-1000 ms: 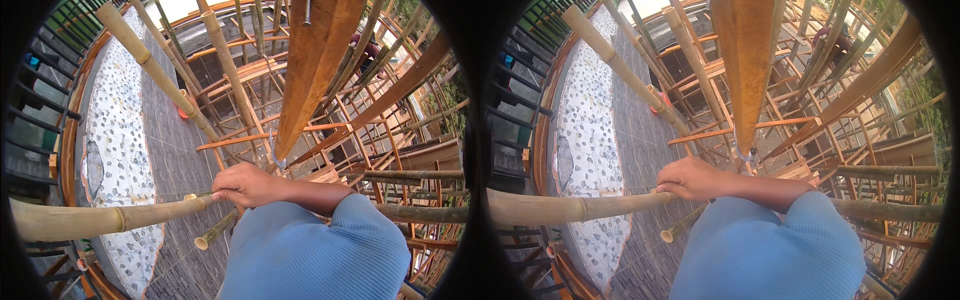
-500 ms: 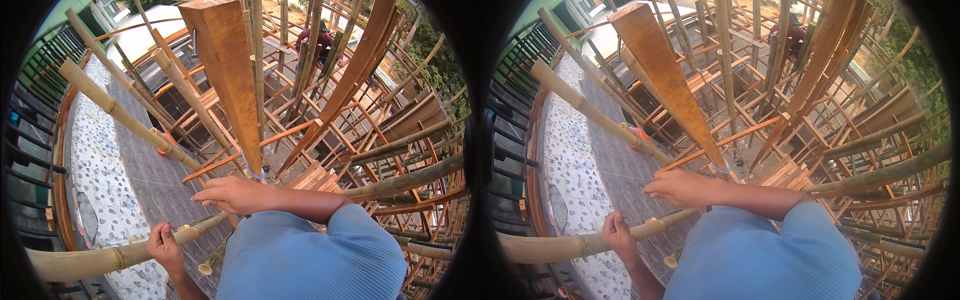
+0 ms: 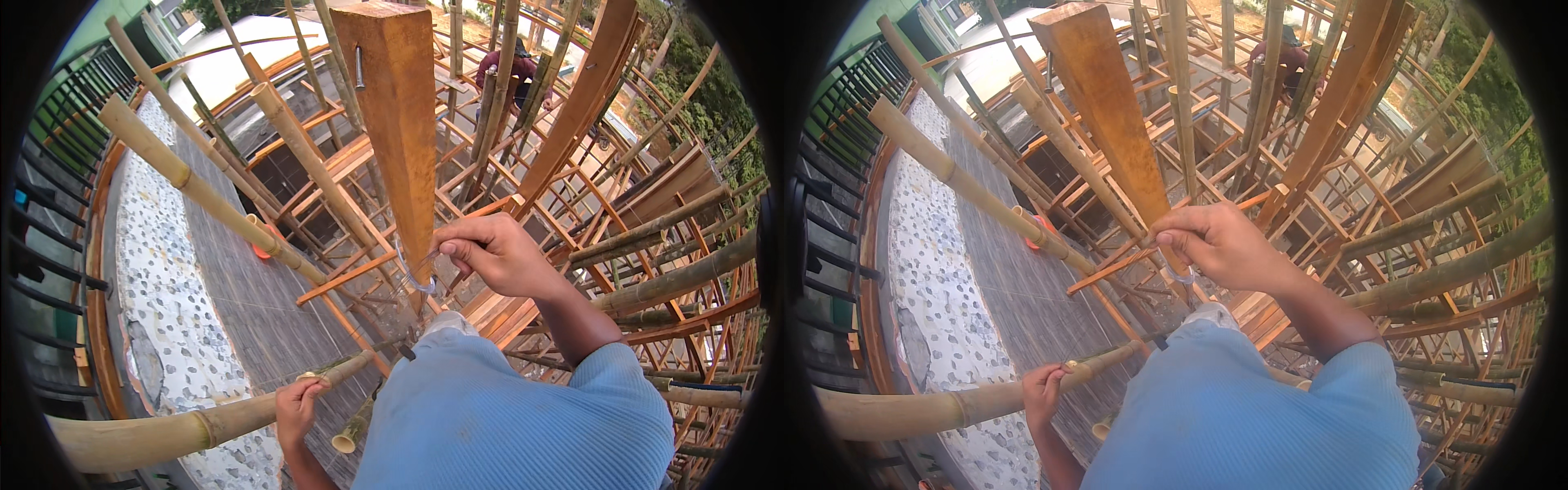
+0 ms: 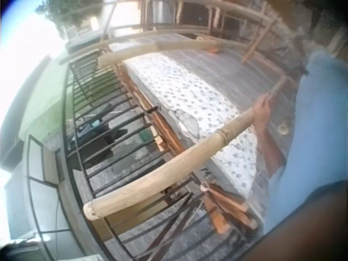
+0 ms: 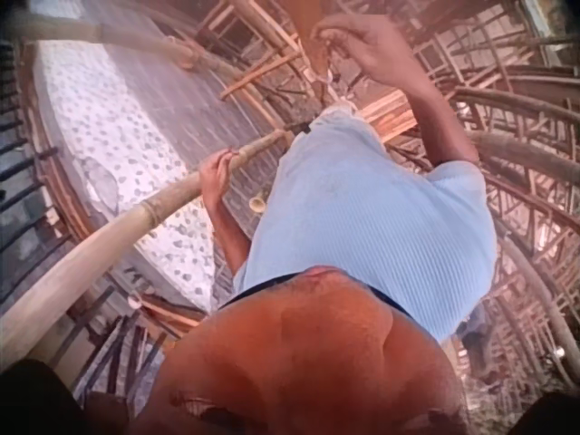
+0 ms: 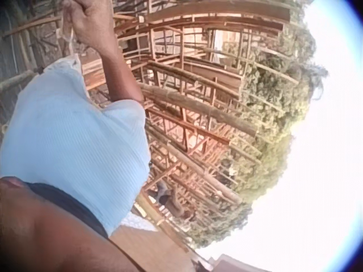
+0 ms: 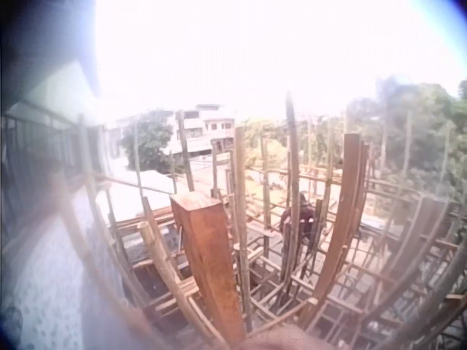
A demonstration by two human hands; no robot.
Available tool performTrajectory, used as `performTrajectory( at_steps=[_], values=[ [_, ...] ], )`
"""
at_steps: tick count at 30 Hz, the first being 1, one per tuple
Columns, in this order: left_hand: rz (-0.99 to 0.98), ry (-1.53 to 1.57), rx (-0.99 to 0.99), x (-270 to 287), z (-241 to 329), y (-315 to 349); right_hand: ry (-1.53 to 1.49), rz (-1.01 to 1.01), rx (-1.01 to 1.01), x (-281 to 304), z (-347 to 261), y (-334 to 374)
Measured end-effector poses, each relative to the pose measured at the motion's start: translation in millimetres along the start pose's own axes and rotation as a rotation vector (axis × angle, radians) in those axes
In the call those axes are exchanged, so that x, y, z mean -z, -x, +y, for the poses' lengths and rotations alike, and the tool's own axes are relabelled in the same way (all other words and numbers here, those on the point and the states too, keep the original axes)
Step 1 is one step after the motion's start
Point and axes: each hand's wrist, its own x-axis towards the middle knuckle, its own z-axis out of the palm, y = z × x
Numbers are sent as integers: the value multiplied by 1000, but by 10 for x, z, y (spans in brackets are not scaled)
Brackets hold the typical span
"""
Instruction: The person is assembling a bamboo structure by positioning bamboo poles, securing them with wire, and using pliers to twist and tighten the connections. The person also uses a hammer to adjust the bamboo pieces.
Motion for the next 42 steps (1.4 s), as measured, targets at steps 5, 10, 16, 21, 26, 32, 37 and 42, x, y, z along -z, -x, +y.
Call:
performTrajectory(
  at_steps=[5,10,16,21,26,32,37,42],
  values=[
    [177,451,222,-28,74,-448,561,-559,-69,-344,672,373],
    [77,362,332,-455,-332,-843,-361,-323,-7,-4,-109,406],
    [-116,776,253,-595,-254,-1015,614,-248,-325,13,1019,713],
    [194,818,366,-627,-268,-1564,-36,-767,145,-379,-35,743],
    [-352,567,396,-963,-499,-1191,-177,337,-49,306,2,386],
    [-48,894,304,-443,-79,-1366,598,-521,-408,-309,617,977],
    [61,659,379,-765,-463,-1578,-409,-562,66,-65,-497,570],
    [-449,600,369,-1192,-340,-779,406,568,-345,375,395,383]
  ],
)
